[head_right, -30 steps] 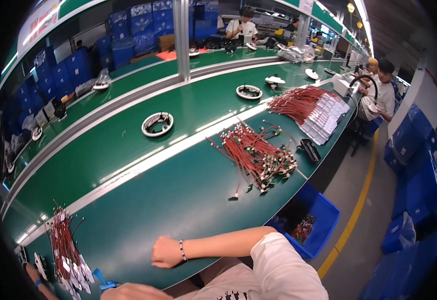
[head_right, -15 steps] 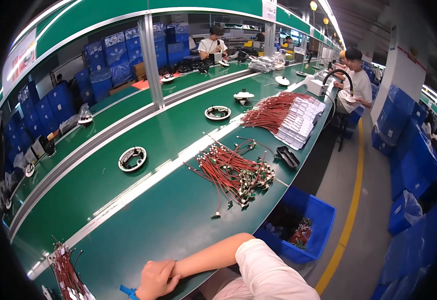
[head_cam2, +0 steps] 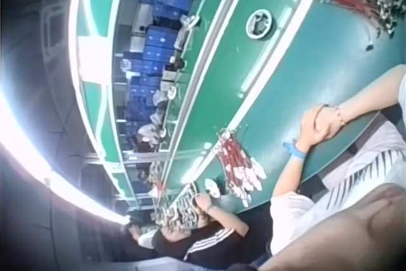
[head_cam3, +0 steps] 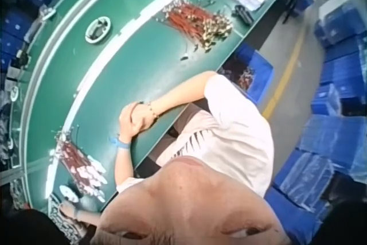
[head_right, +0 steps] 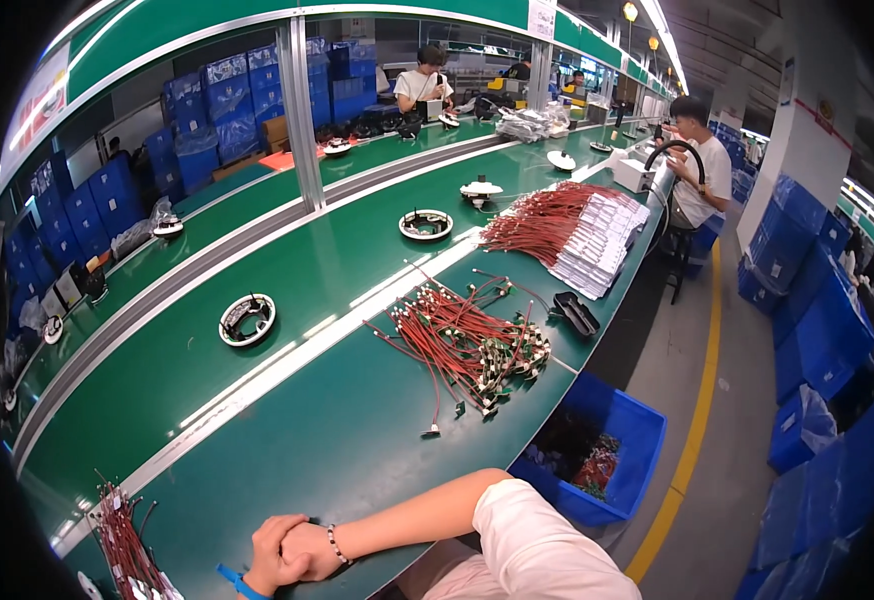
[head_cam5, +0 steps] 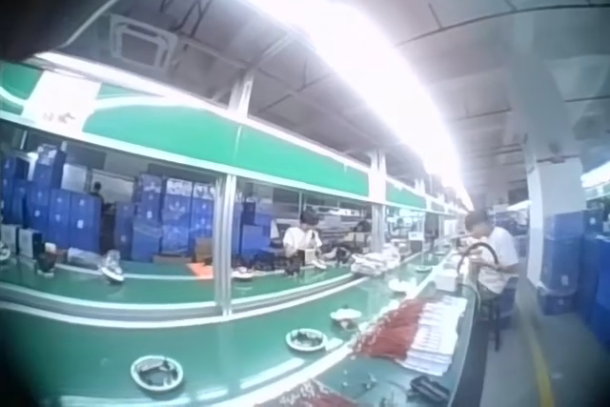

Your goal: Inserting and routing wires into circular electronic housing units on an assembly line.

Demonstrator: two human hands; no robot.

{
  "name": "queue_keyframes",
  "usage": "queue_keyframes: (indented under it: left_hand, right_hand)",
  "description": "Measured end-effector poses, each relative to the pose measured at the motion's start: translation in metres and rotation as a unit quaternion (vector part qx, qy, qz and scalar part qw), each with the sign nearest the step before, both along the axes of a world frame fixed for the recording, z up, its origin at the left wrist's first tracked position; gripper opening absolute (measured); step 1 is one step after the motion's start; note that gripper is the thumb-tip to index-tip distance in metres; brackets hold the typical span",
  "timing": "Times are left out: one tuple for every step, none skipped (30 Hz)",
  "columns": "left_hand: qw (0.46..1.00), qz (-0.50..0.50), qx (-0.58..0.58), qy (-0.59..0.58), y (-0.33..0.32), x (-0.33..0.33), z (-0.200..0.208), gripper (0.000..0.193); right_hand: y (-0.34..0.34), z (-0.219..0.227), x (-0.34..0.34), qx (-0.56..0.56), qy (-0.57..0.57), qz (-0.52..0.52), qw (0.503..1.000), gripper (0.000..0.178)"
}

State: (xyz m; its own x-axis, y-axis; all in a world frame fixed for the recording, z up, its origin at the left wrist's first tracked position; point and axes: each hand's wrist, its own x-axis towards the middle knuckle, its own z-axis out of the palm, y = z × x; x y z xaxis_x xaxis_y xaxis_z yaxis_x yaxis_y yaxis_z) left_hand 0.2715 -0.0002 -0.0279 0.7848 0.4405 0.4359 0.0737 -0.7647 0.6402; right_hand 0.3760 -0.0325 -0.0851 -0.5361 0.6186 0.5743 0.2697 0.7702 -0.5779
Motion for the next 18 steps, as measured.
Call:
queue_keyframes:
  left_hand:
    - [1.000, 0.006, -0.002, -0.004, -0.0005, 0.0006, 0.0002, 0.051]
    - [1.000, 0.006, -0.003, -0.003, -0.0012, 0.0013, 0.0008, 0.051]
    - [1.000, 0.011, -0.007, -0.006, -0.0018, 0.0022, 0.0013, 0.050]
    - [1.000, 0.015, -0.011, -0.008, -0.0027, 0.0028, 0.0015, 0.050]
    - [1.000, 0.016, -0.011, -0.006, -0.0023, 0.0029, 0.0009, 0.050]
    - [1.000, 0.015, -0.011, -0.009, -0.0018, 0.0033, -0.0001, 0.049]
    - [1.000, 0.015, -0.012, -0.012, -0.0016, 0.0034, -0.0009, 0.048]
    - [1.000, 0.015, -0.012, -0.011, -0.0020, 0.0041, -0.0020, 0.048]
    - [1.000, 0.020, -0.014, -0.013, -0.0027, 0.0046, -0.0029, 0.047]
    - [0.999, 0.024, -0.016, -0.016, -0.0035, 0.0047, -0.0031, 0.047]
    - [0.999, 0.023, -0.016, -0.015, -0.0047, 0.0055, -0.0022, 0.047]
    - [0.999, 0.023, -0.021, -0.015, -0.0054, 0.0069, -0.0006, 0.047]
    - [0.999, 0.023, -0.025, -0.016, -0.0059, 0.0080, 0.0006, 0.046]
    - [0.999, 0.022, -0.025, -0.015, -0.0060, 0.0079, 0.0015, 0.046]
    - [0.999, 0.022, -0.029, -0.014, -0.0060, 0.0077, 0.0022, 0.047]
    - [0.999, 0.022, -0.032, -0.012, -0.0061, 0.0074, 0.0026, 0.047]
    - [0.999, 0.021, -0.032, -0.012, -0.0059, 0.0067, 0.0026, 0.047]
    - [0.999, 0.019, -0.031, -0.015, -0.0055, 0.0060, 0.0021, 0.047]
  right_hand:
    - [0.0008, -0.0002, 0.0014, -0.002, 0.001, 0.000, 1.000, 0.010]
    - [0.0030, 0.0003, 0.0029, 0.006, -0.002, 0.015, 1.000, 0.010]
    - [0.0040, 0.0008, 0.0040, 0.013, -0.004, 0.029, 0.999, 0.010]
    - [0.0031, 0.0011, 0.0053, 0.032, 0.018, 0.031, 0.999, 0.011]
    - [0.0032, 0.0011, 0.0052, 0.032, 0.020, 0.032, 0.999, 0.011]
    - [0.0032, 0.0011, 0.0052, 0.029, 0.025, 0.027, 0.999, 0.010]
    - [0.0031, 0.0012, 0.0049, 0.027, 0.030, 0.023, 0.999, 0.010]
    - [0.0024, 0.0029, 0.0060, 0.027, 0.031, 0.024, 0.999, 0.010]
    - [0.0018, 0.0051, 0.0076, 0.015, 0.028, 0.025, 0.999, 0.010]
    - [0.0012, 0.0065, 0.0078, 0.002, 0.025, 0.025, 0.999, 0.010]
    - [0.0012, 0.0041, 0.0066, 0.002, 0.026, 0.025, 0.999, 0.010]
    - [0.0020, 0.0010, 0.0050, 0.010, 0.026, 0.011, 1.000, 0.009]
    - [0.0019, -0.0018, 0.0040, 0.018, 0.025, -0.003, 1.000, 0.009]
    - [0.0013, -0.0009, 0.0039, 0.017, 0.026, -0.004, 1.000, 0.009]
    - [0.0011, 0.0002, 0.0043, 0.004, 0.023, -0.001, 1.000, 0.009]
    - [0.0005, 0.0013, 0.0045, -0.010, 0.021, 0.002, 1.000, 0.010]
    - [0.0003, 0.0014, 0.0040, -0.010, 0.021, 0.001, 1.000, 0.010]
    - [0.0005, 0.0017, 0.0034, -0.004, 0.028, 0.001, 1.000, 0.010]
